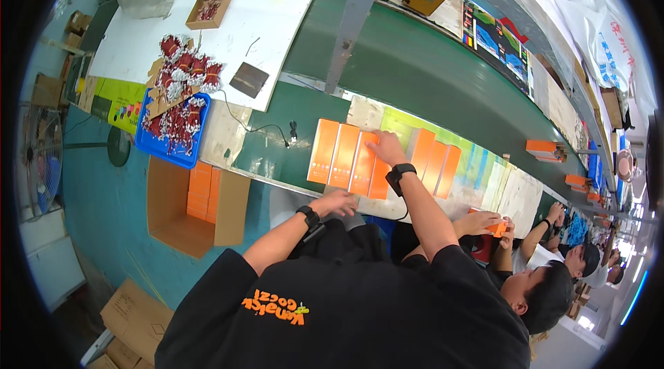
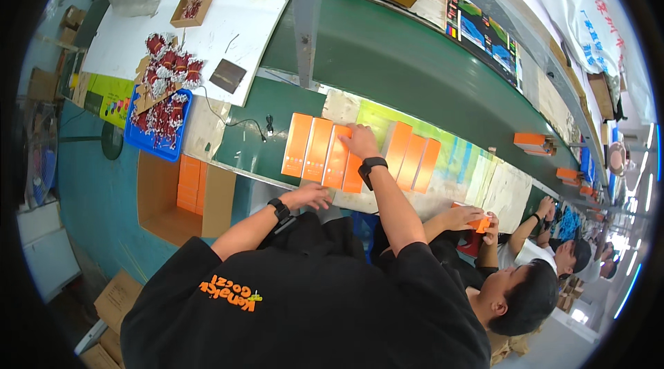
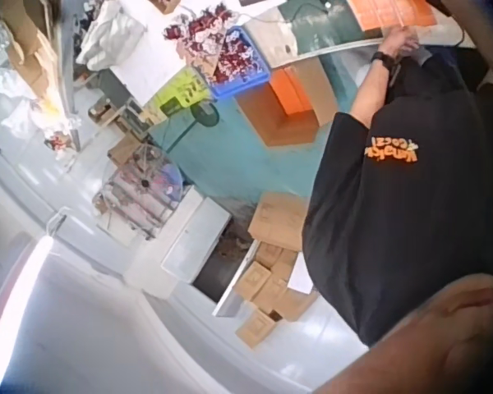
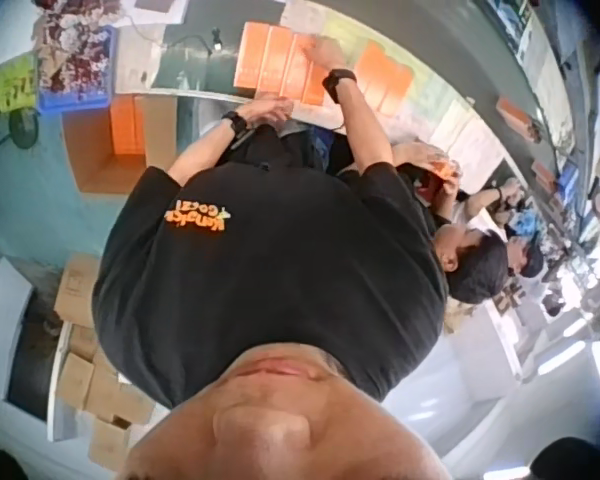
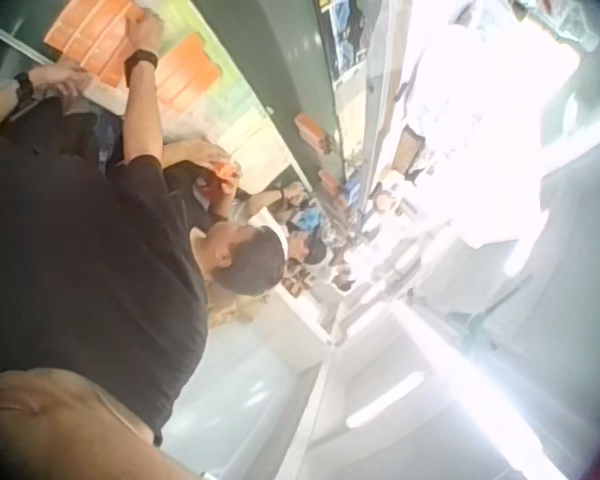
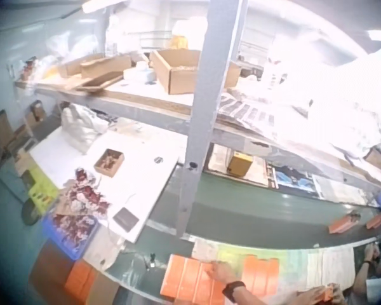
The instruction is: Packing several orange product boxes into a large cardboard shipping carton in a factory setting.
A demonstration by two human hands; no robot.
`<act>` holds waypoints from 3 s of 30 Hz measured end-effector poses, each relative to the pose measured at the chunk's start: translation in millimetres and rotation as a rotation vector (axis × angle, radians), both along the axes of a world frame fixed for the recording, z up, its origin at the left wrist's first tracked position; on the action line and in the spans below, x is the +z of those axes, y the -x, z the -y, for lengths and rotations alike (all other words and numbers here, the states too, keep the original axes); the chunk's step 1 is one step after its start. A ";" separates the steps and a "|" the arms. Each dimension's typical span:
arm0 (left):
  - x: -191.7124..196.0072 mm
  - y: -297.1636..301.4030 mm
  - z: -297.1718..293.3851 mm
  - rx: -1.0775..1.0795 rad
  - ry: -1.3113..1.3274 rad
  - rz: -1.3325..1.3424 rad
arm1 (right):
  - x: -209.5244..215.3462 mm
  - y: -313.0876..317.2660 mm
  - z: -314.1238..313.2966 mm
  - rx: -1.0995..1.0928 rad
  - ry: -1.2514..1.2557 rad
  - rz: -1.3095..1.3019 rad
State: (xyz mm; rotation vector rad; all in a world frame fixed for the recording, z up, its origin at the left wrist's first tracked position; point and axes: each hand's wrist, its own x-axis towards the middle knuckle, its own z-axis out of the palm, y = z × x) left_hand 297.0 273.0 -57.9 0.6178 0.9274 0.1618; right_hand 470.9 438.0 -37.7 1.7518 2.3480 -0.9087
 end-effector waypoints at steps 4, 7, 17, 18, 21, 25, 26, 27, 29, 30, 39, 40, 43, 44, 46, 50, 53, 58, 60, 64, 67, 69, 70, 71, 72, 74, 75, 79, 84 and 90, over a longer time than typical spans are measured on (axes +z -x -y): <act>1.7 -5.8 13.0 0.079 -0.002 -0.033 | -12.8 7.3 -1.6 -0.078 0.107 -0.092; -4.9 -16.7 20.2 -0.048 0.032 -0.012 | -32.2 -2.8 -0.9 -0.120 -0.115 -0.347; 3.9 -42.4 -3.8 0.104 0.100 0.205 | -5.7 -24.8 -11.8 -0.123 0.030 -0.043; 6.5 -38.0 -9.4 -0.081 0.010 0.062 | -16.4 -31.7 -11.8 -0.119 -0.102 -0.084; -3.8 -6.5 5.0 -0.118 -0.212 -0.174 | -10.6 -6.9 -7.5 -0.073 -0.116 -0.216; 6.1 33.1 16.1 0.039 0.017 -0.081 | -3.3 6.5 -11.0 -0.006 0.100 -0.066; 8.1 38.8 17.5 0.130 0.068 -0.086 | 1.7 13.9 -10.1 -0.017 0.094 -0.069; 8.2 44.5 17.2 0.123 0.060 -0.092 | 6.9 23.7 -10.5 0.030 -0.011 -0.133; 6.4 49.2 20.3 0.498 0.177 -0.034 | 8.0 36.4 -7.1 0.062 -0.116 -0.194; 8.7 52.6 17.8 0.584 0.230 -0.065 | 4.4 42.3 -9.9 0.082 -0.129 -0.202; 2.3 75.1 -3.2 0.647 -0.004 -0.572 | -3.9 43.5 -20.7 -0.076 0.120 0.132; -0.6 78.5 -6.3 0.562 -0.089 -0.601 | 0.2 47.1 -18.9 -0.072 0.085 0.117; -18.7 91.7 -13.0 0.447 -0.338 -0.684 | 15.5 52.3 -11.8 -0.094 -0.065 0.159; -25.3 97.3 -12.5 0.419 -0.496 -0.739 | 20.1 55.7 -8.4 -0.114 -0.175 0.216; -14.7 87.9 -31.5 0.433 -0.513 -0.640 | 21.2 44.9 -1.1 -0.153 -0.116 0.277; -0.3 76.3 -51.3 0.364 -0.610 -0.666 | 16.8 45.7 2.9 -0.105 -0.086 0.243; 1.2 78.7 -51.5 0.328 -0.734 -0.777 | 9.2 61.1 3.8 -0.102 -0.136 0.212; 6.1 92.2 -46.8 0.403 -0.669 -0.818 | 1.1 92.4 2.9 -0.251 0.090 -0.036; 6.6 94.8 -45.1 0.405 -0.673 -0.824 | 0.1 86.1 8.5 -0.378 0.137 -0.142; 9.0 86.3 -46.4 0.470 -0.624 -0.834 | -20.4 59.5 41.9 -0.509 0.276 -0.201; 8.5 85.4 -41.6 0.396 -0.681 -0.868 | -13.9 70.6 58.0 -0.625 0.272 -0.126; 1.5 92.0 -41.0 0.417 -0.708 -0.833 | -5.9 69.7 61.1 -0.605 0.286 -0.092; -7.5 98.2 -37.4 0.454 -0.687 -0.769 | 8.0 72.3 68.1 -0.570 0.249 -0.081; -17.0 102.7 -34.6 0.490 -0.666 -0.704 | 22.0 74.1 73.3 -0.536 0.212 -0.070; -14.6 98.2 -40.3 0.528 -0.588 -0.543 | 34.0 67.4 77.9 -0.532 0.171 -0.068; -7.9 92.2 -51.8 0.586 -0.552 -0.447 | 59.9 60.1 89.2 -0.519 0.046 -0.130; -0.9 88.4 -58.7 0.648 -0.518 -0.357 | 68.3 55.2 95.3 -0.498 -0.081 -0.197; 1.3 72.1 -76.6 0.626 -0.210 -0.151 | 82.1 40.3 112.7 -0.436 -0.296 -0.366; -25.7 35.8 -64.7 0.638 0.084 0.321 | 119.2 66.1 104.3 -0.365 -0.320 -0.278; -52.3 8.2 -46.5 0.789 0.199 0.726 | 152.7 138.4 92.4 -0.168 -0.317 -0.046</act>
